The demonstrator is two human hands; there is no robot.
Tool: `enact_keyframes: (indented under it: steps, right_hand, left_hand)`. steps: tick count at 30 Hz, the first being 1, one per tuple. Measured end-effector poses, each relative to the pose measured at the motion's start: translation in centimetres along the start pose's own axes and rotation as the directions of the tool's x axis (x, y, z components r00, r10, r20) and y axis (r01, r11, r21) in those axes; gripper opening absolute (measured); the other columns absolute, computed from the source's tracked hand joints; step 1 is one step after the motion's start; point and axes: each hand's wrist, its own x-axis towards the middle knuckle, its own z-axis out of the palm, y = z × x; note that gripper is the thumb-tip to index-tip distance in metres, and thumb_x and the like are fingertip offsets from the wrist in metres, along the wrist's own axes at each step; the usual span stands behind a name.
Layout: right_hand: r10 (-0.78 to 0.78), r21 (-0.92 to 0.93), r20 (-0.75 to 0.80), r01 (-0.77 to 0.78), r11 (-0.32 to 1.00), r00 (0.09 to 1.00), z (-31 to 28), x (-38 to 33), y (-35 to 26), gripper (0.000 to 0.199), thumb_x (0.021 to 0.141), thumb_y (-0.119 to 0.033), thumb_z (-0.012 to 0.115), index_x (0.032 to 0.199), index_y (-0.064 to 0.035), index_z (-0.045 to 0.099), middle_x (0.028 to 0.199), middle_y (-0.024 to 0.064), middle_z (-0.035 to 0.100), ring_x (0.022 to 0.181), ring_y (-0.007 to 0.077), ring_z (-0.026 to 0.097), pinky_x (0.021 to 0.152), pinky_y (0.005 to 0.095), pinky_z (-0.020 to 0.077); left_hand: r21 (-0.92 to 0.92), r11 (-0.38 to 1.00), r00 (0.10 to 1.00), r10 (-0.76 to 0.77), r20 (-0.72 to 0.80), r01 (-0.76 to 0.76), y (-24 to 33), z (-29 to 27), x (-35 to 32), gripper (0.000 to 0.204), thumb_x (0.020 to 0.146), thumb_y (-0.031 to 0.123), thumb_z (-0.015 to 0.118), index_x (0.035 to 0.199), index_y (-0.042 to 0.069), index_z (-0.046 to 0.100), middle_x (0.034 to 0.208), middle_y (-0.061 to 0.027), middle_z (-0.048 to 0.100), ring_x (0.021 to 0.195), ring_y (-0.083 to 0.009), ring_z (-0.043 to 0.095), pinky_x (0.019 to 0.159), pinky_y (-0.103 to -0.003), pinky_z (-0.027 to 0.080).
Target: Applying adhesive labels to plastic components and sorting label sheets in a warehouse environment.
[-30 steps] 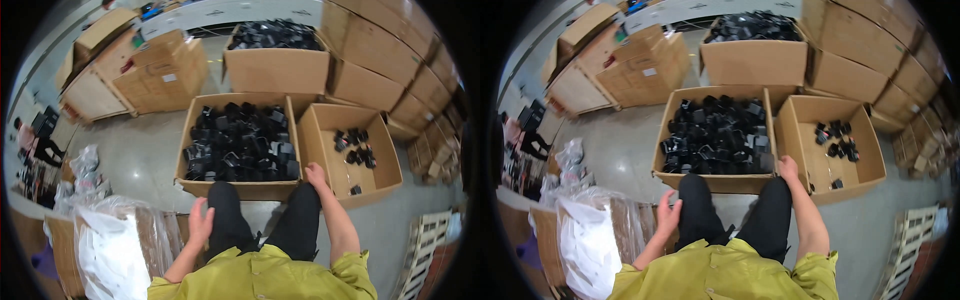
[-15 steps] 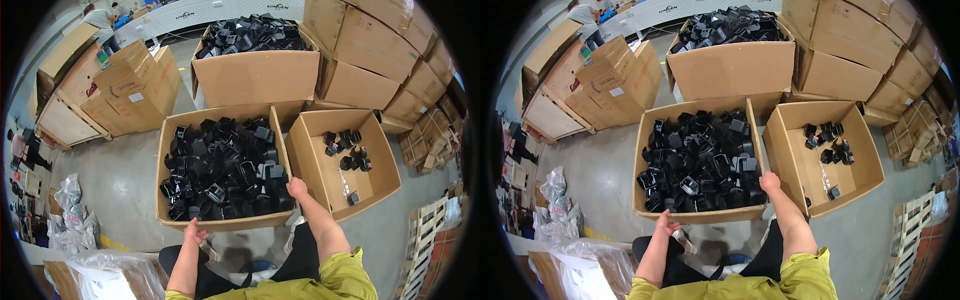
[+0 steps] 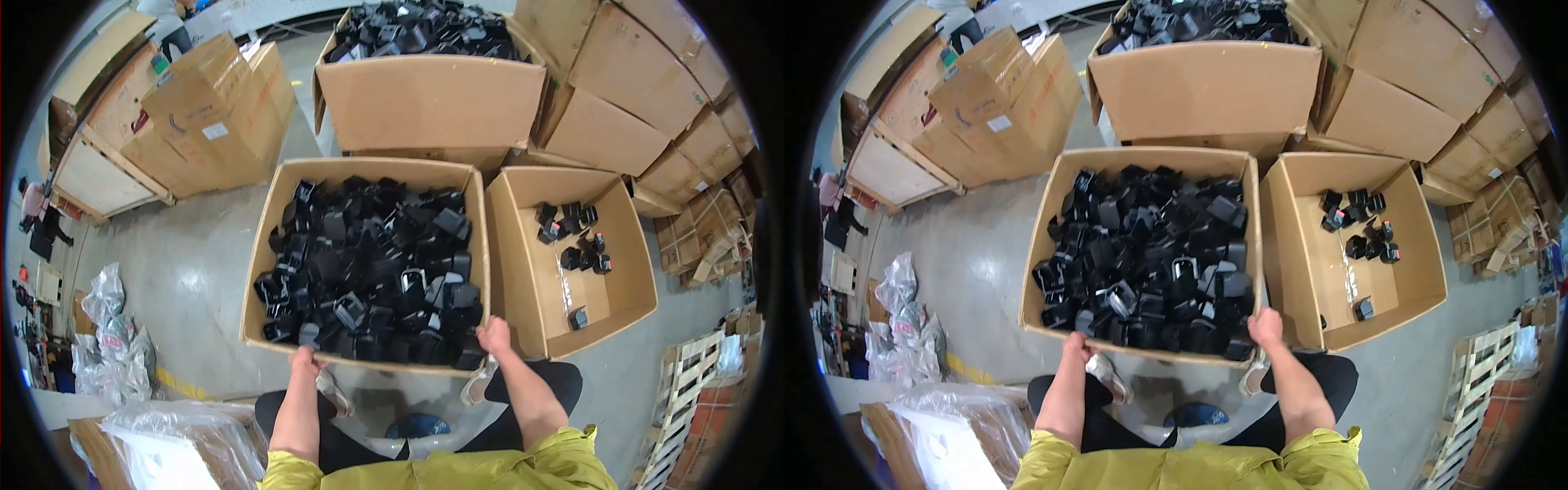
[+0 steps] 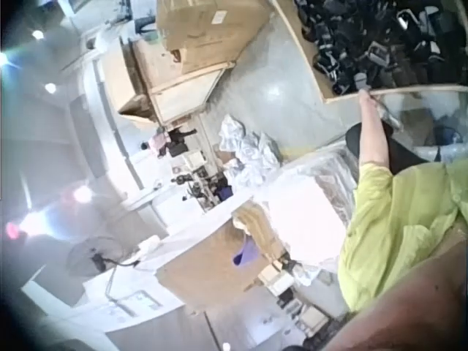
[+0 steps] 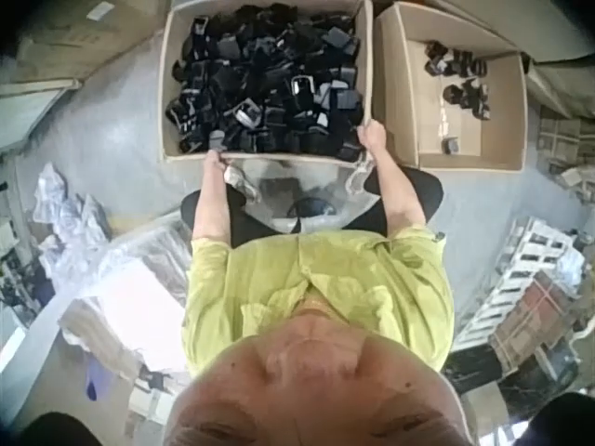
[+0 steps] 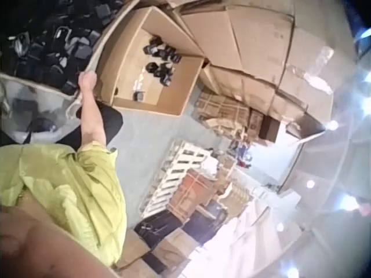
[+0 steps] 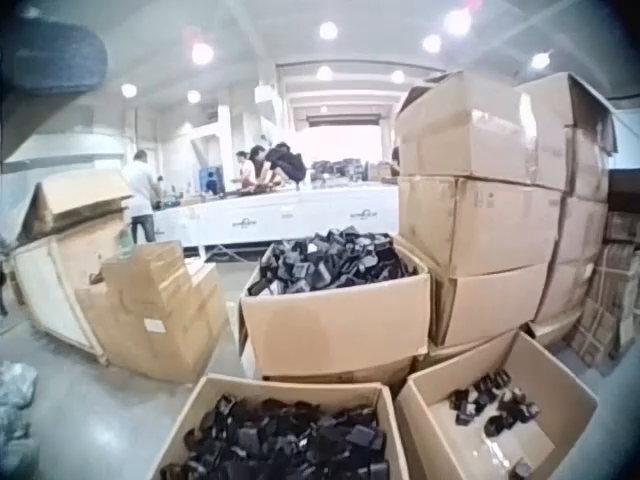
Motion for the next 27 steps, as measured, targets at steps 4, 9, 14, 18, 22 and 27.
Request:
enact_keyframes:
  steps: [4,9,14,18,22,27]
  right_hand:
    - [0.017,-0.014,-0.038,-0.018,1.000,0.999,-3.0,2.2,1.9,0.024,0.068,-0.020,0.059,0.076,0.0021,0.059,0.082,0.0234,0.059,0.080,0.0372,0.057,0.072,0.0421,0.0470]
    - [-0.017,0.084,-0.098,0.026,0.996,0.995,-5.8,6.2,3.4,0.031,0.079,-0.028,0.052,0.083,0.0022,0.057,0.087,0.0240,0.057,0.085,0.0389,0.054,0.072,0.0415,0.0447]
    - [-0.161,0.159,-0.508,0.276,0.948,0.846,-1.9,-0.2,-0.4,0.038,0.083,-0.023,0.049,0.114,-0.0014,0.046,0.115,0.0214,0.046,0.110,0.0342,0.042,0.093,0.0393,0.0331]
    - [-0.467,0.323,-0.278,0.540,0.777,0.839,0.1,-4.1,-8.0,0.041,0.082,-0.024,0.051,0.115,-0.0016,0.044,0.127,0.0201,0.036,0.120,0.0367,0.030,0.099,0.0401,0.0261]
    - [-0.675,0.193,-0.139,0.688,0.699,0.725,-4.5,-3.2,-10.2,0.037,0.081,-0.025,0.052,0.110,-0.0022,0.049,0.117,0.0179,0.047,0.113,0.0347,0.038,0.095,0.0380,0.0312]
    - [-0.806,-0.027,0.234,0.833,0.553,0.543,-14.6,-10.3,-4.2,0.036,0.071,-0.022,0.060,0.102,-0.0048,0.053,0.110,0.0150,0.048,0.111,0.0340,0.039,0.096,0.0484,0.0253]
  left_hand:
    - [-0.058,0.998,0.999,-0.035,0.016,0.036,-1.3,3.8,-1.0,0.019,0.073,0.003,0.043,0.090,-0.003,0.041,0.088,-0.0213,0.048,0.069,-0.0398,0.056,0.057,-0.055,0.051]
    - [-0.055,0.998,0.987,0.022,0.158,-0.014,-1.8,8.0,-2.9,0.020,0.071,-0.001,0.045,0.090,-0.008,0.042,0.085,-0.0200,0.050,0.066,-0.0349,0.058,0.051,-0.047,0.054]
    - [-0.079,0.997,0.987,0.033,0.155,-0.021,-1.4,7.9,-4.4,0.019,0.075,0.005,0.047,0.088,-0.009,0.042,0.076,-0.0184,0.054,0.056,-0.0286,0.058,0.049,-0.040,0.055]
    - [0.086,0.996,0.971,-0.006,0.239,-0.015,-0.8,6.3,-7.6,0.043,0.076,0.024,0.059,0.102,-0.006,0.043,0.092,-0.0183,0.053,0.080,-0.0247,0.057,0.061,-0.036,0.053]
    - [0.460,0.470,0.657,0.516,0.550,-0.754,2.8,2.8,-17.7,0.064,0.074,0.024,0.062,0.125,0.000,0.033,0.120,-0.0163,0.043,0.106,-0.0293,0.046,0.088,-0.045,0.038]
    - [0.687,-0.433,0.461,0.520,0.719,-0.583,4.5,-5.0,-22.6,0.049,0.070,0.028,0.061,0.114,0.010,0.048,0.118,-0.0156,0.044,0.114,-0.0326,0.037,0.092,-0.052,0.028]
